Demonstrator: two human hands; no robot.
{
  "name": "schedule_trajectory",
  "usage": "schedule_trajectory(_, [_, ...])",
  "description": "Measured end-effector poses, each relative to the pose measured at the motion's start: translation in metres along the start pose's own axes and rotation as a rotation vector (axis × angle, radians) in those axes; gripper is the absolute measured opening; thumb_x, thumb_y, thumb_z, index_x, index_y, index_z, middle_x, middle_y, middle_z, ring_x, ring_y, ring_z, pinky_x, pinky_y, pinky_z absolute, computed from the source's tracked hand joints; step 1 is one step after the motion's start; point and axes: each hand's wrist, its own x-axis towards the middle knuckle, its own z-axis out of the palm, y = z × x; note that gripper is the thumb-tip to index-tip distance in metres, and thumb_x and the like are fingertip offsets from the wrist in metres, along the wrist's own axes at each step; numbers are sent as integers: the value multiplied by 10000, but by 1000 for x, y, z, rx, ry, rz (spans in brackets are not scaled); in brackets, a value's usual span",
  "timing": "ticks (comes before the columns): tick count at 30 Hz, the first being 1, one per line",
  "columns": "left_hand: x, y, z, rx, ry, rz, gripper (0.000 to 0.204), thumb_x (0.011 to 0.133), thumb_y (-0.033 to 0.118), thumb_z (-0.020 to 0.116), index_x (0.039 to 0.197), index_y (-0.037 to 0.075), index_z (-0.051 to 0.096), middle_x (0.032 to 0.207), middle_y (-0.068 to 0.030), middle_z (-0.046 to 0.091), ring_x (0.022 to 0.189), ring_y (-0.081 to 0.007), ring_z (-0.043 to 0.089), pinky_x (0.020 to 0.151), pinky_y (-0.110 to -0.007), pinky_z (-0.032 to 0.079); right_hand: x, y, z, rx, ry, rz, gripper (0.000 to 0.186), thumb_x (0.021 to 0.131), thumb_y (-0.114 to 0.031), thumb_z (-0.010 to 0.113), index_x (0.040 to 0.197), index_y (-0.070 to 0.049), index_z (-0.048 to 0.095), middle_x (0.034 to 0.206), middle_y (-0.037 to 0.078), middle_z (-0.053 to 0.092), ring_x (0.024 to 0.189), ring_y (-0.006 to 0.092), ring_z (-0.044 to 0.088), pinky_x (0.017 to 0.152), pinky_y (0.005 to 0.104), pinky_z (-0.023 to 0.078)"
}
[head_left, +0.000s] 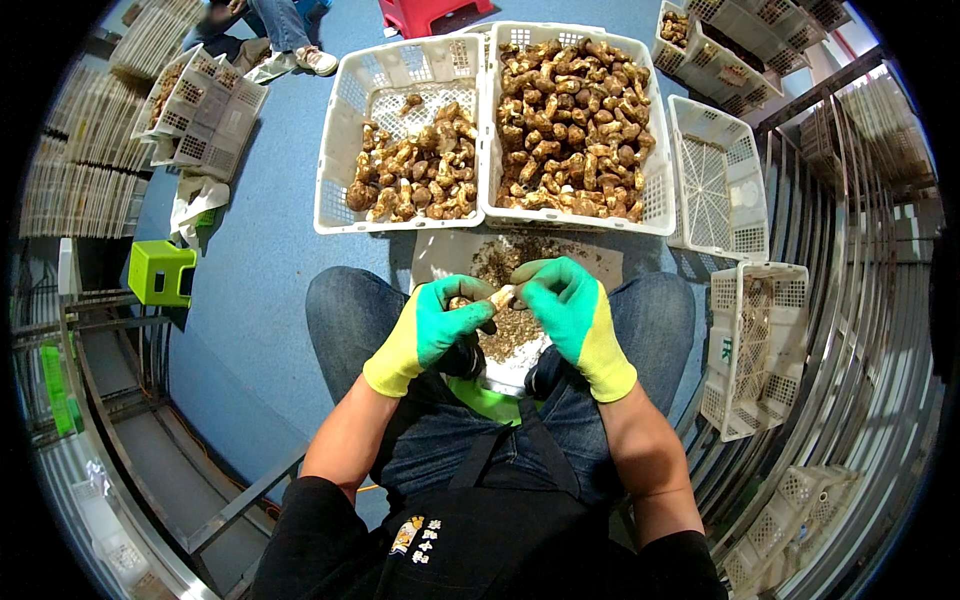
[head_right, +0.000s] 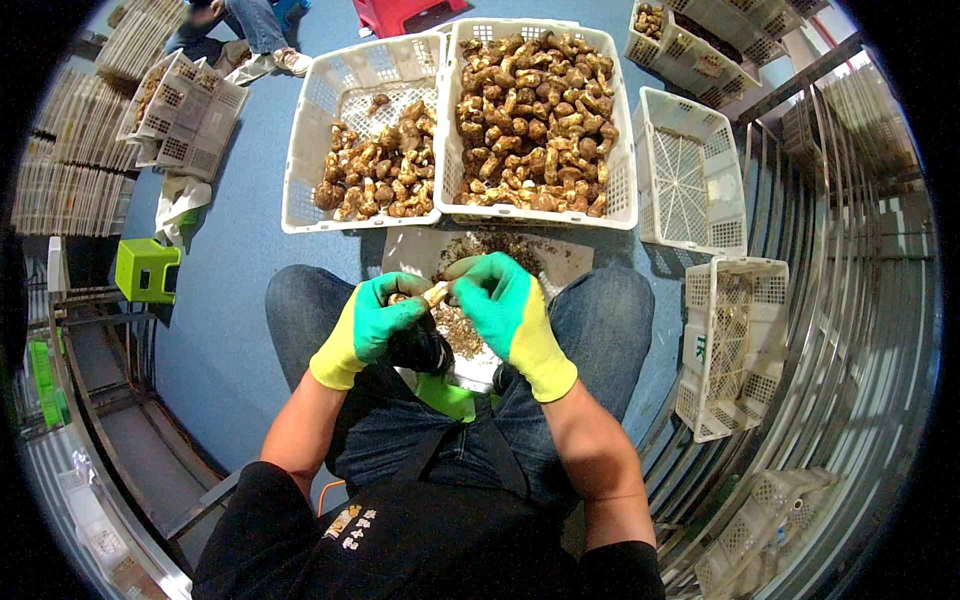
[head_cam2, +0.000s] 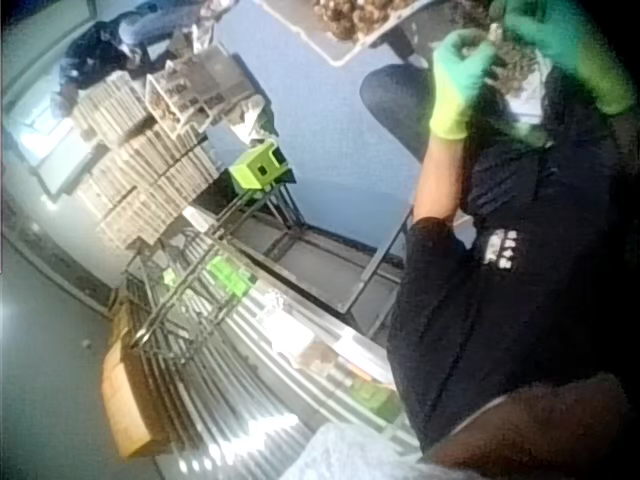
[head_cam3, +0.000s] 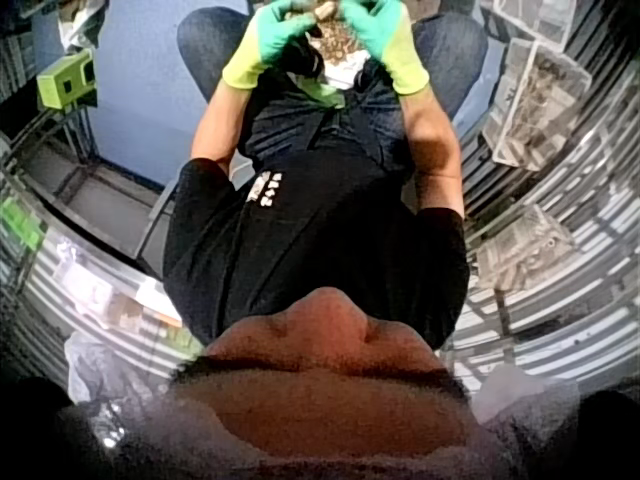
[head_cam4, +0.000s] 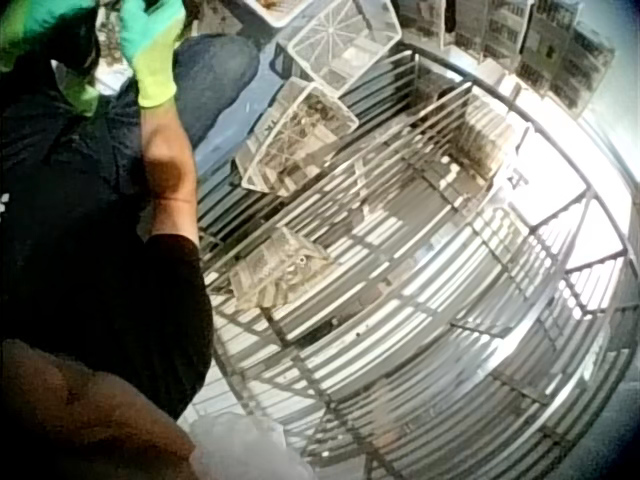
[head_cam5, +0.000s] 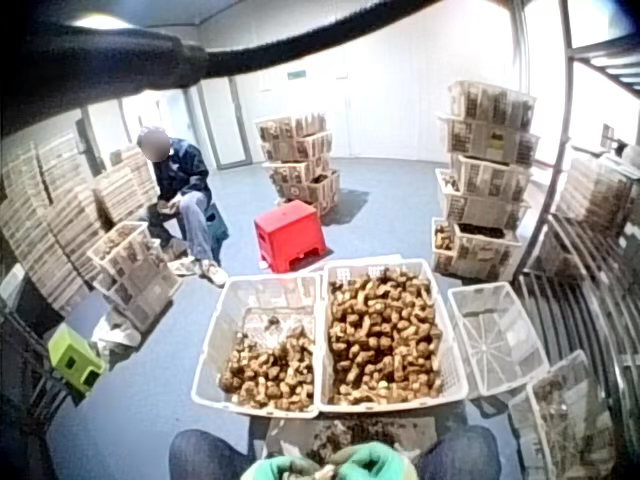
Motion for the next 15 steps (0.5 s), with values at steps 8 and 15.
schedule_trajectory(8, [1,-5,-3,32,-16,4,229,973,183,754,1108,-3,748,893,-54,775,794,-71,677,719,-235,508,2,4,-2,25,-34,-64,187,960,-87,720,1117,15,731,1010,26,729,815,62,615,754,239,521])
schedule_trajectory(15, [3,-8,0,81,-7,43,234,963,186,763,1098,-5,755,918,-33,771,808,-68,664,739,-239,520,8,13,-6,84,-21,-95,184,957,-97,725,1109,7,743,1016,35,745,821,60,615,757,239,519])
